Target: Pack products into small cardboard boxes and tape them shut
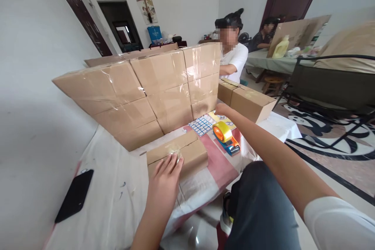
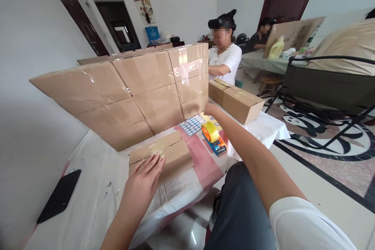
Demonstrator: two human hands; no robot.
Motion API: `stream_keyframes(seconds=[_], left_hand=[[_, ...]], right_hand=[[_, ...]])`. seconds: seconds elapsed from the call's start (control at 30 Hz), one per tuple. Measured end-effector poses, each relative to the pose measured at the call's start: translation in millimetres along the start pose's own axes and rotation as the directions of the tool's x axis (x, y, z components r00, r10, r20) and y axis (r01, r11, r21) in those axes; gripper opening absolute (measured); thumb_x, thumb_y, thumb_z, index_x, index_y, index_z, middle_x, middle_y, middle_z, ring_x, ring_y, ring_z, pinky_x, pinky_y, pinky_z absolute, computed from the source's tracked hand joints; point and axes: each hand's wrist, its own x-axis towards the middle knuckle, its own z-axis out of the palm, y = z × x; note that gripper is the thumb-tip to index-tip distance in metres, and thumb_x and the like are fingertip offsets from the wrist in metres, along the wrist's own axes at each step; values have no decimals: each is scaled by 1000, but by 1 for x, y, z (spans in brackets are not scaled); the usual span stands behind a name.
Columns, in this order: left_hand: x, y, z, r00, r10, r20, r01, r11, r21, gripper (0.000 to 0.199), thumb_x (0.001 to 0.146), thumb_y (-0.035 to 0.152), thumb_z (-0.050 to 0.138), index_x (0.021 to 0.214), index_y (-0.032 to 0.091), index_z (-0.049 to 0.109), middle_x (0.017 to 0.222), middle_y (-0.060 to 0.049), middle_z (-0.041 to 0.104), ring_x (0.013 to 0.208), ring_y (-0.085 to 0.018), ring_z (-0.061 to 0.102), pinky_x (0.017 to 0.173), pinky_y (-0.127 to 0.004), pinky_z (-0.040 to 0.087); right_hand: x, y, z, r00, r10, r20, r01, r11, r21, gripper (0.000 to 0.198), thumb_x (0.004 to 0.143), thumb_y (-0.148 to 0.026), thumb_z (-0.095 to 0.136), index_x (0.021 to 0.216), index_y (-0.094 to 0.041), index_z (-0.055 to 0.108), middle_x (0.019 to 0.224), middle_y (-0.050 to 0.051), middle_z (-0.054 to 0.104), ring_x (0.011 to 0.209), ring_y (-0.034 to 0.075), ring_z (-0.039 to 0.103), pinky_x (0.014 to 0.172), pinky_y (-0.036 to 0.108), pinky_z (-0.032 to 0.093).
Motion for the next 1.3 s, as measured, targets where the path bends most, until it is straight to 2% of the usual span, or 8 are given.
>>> stream_keyframes(seconds=[0.2, 0.4, 0.57, 0.67, 0.83, 1.03, 1.2, 1.3], left_hand=[[2, 2, 1, 999, 34, -24, -33, 999, 38, 47, 89, 5, 43, 126, 21, 67, 133, -8, 69, 121, -26, 67, 100, -44, 53], [0, 2, 3, 999, 33, 6, -33, 999, 40, 47, 90, 8, 45, 132, 22, 62, 139, -6, 64, 126, -24, 64, 103, -43, 51], [2, 3, 4, 997, 70, -40, -68, 997, 41, 49, 87, 5, 43, 131, 17, 61, 135, -6, 67, 123, -24, 66, 96, -41, 55], [4, 4, 3, 996, 71, -59, -68, 996, 63, 51, 85, 3, 42, 130, 16, 62, 134, -7, 68, 120, -25, 67, 92, -42, 58], [2, 1, 8, 994, 85, -69, -77, 991, 111, 55, 82, 3, 43, 130, 19, 66, 137, -4, 66, 123, -22, 66, 90, -35, 61], [-12, -15, 35, 983, 181, -27, -173, 970, 172, 64, 81, 9, 47, 143, 27, 57, 143, -2, 60, 123, -21, 66, 86, -28, 62], [-17, -17, 48, 992, 128, -15, -124, 978, 170, 64, 81, 10, 46, 141, 27, 59, 147, 0, 55, 125, -22, 64, 85, -31, 63], [-15, -16, 48, 984, 171, -44, -162, 973, 165, 60, 81, 11, 49, 138, 24, 61, 145, -2, 59, 123, -23, 66, 81, -30, 64]], right_hand=[[12, 64, 30, 971, 225, 78, -226, 974, 4, 57, 76, -34, 83, 117, 0, 65, 113, 26, 67, 104, 34, 66, 81, 36, 50], [25, 79, 55, 964, 262, 45, -263, 965, 19, 70, 74, -41, 83, 133, -11, 60, 127, 23, 63, 115, 37, 61, 88, 44, 52], [49, 81, 59, 995, 97, 1, -97, 994, 55, 42, 84, -19, 69, 125, -16, 69, 127, 18, 65, 113, 31, 61, 94, 37, 48], [64, 77, 61, 999, -32, -41, 35, 997, 75, 45, 84, -13, 65, 128, -21, 69, 130, 14, 64, 116, 28, 58, 98, 33, 44], [75, 63, 74, 989, -120, -90, 128, 987, 92, 46, 80, -12, 66, 125, -22, 71, 127, 15, 62, 117, 31, 54, 95, 34, 44], [63, 56, 75, 961, -177, -213, 205, 972, 115, 18, 87, -13, 57, 97, -16, 72, 106, 11, 69, 95, 22, 59, 81, 28, 43], [40, 69, 59, 911, -164, -378, 225, 967, 122, 24, 97, -14, 41, 110, -16, 62, 102, 10, 70, 88, 20, 59, 76, 27, 43], [22, 80, 54, 888, -165, -429, 224, 970, 92, 25, 99, -16, 39, 113, -17, 61, 107, 11, 69, 94, 21, 60, 80, 28, 44]])
